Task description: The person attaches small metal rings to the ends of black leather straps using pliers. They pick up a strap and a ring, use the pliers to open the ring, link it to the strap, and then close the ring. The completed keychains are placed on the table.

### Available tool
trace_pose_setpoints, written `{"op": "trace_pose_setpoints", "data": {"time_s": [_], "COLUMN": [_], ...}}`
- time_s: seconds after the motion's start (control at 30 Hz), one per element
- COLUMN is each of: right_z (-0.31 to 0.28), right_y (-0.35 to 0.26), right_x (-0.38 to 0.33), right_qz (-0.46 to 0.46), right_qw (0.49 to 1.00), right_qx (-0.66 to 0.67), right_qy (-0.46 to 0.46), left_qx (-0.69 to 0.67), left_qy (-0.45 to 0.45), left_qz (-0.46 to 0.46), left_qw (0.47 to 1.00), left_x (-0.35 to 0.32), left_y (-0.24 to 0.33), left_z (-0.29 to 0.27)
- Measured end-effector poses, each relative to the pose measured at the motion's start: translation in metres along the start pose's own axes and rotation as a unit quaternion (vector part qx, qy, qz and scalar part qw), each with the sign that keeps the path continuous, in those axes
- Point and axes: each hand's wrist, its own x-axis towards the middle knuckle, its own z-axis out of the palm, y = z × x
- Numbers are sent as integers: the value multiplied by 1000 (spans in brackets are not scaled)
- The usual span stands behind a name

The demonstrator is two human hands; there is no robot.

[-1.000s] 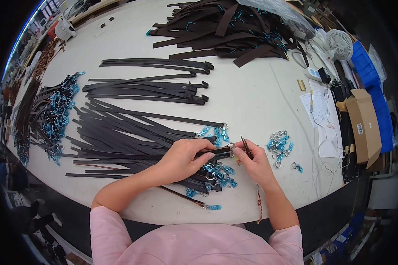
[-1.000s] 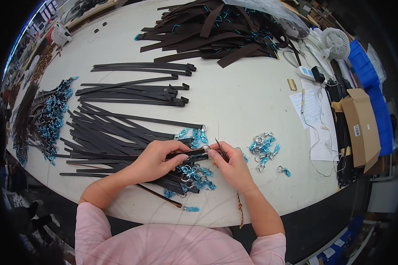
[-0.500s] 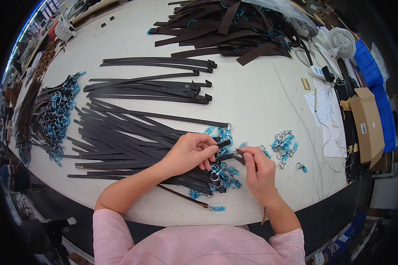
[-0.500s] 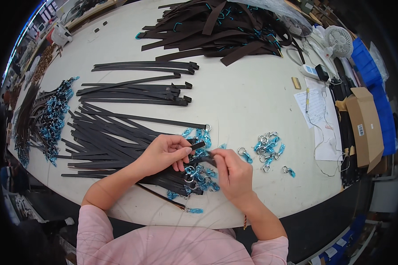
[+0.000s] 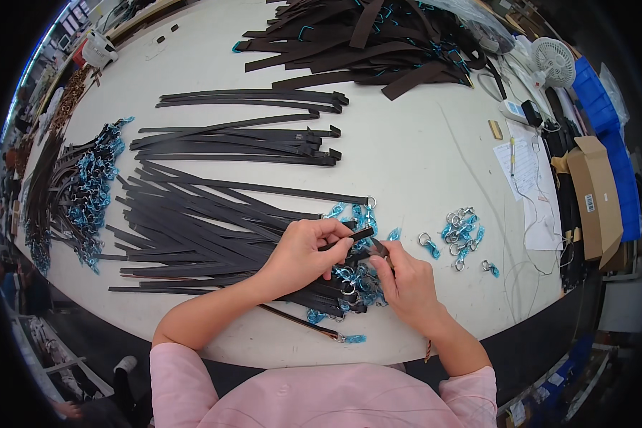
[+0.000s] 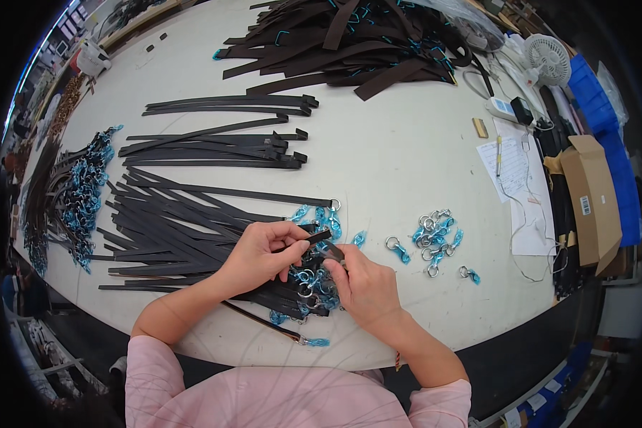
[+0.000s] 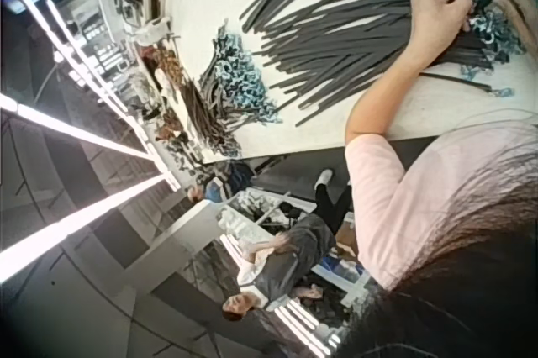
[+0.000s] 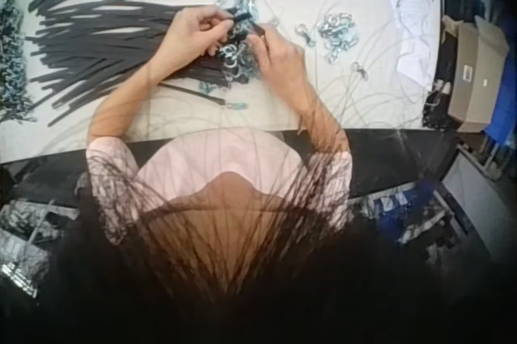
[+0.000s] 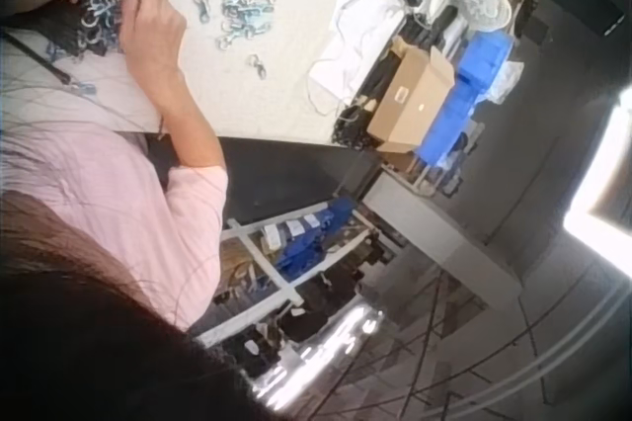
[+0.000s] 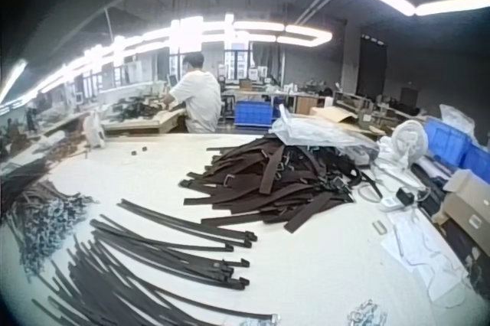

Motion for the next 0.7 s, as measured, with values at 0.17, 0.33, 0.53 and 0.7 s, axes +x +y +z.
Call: {"op": "trace_pose_setpoints", "data": {"time_s": [0.17, 0.33, 0.53, 0.7], "right_z": [8, 12, 11, 10], "right_y": [6, 0, -2, -3], "right_x": [3, 6, 7, 7], "right_qz": [-15, -23, -15, -8], "right_qw": [995, 992, 993, 994], "right_qx": [-99, -124, -117, -107], "right_qy": [17, 29, 25, 20], "left_qx": [0, 4, 18, 40], "left_qy": [12, 26, 32, 40], "left_qz": [0, 13, 34, 41], "left_qw": [1000, 1000, 999, 998], "left_x": [1, 1, 1, 0], "left_y": [3, 0, -3, -4], "left_z": [3, 5, 6, 6]}}
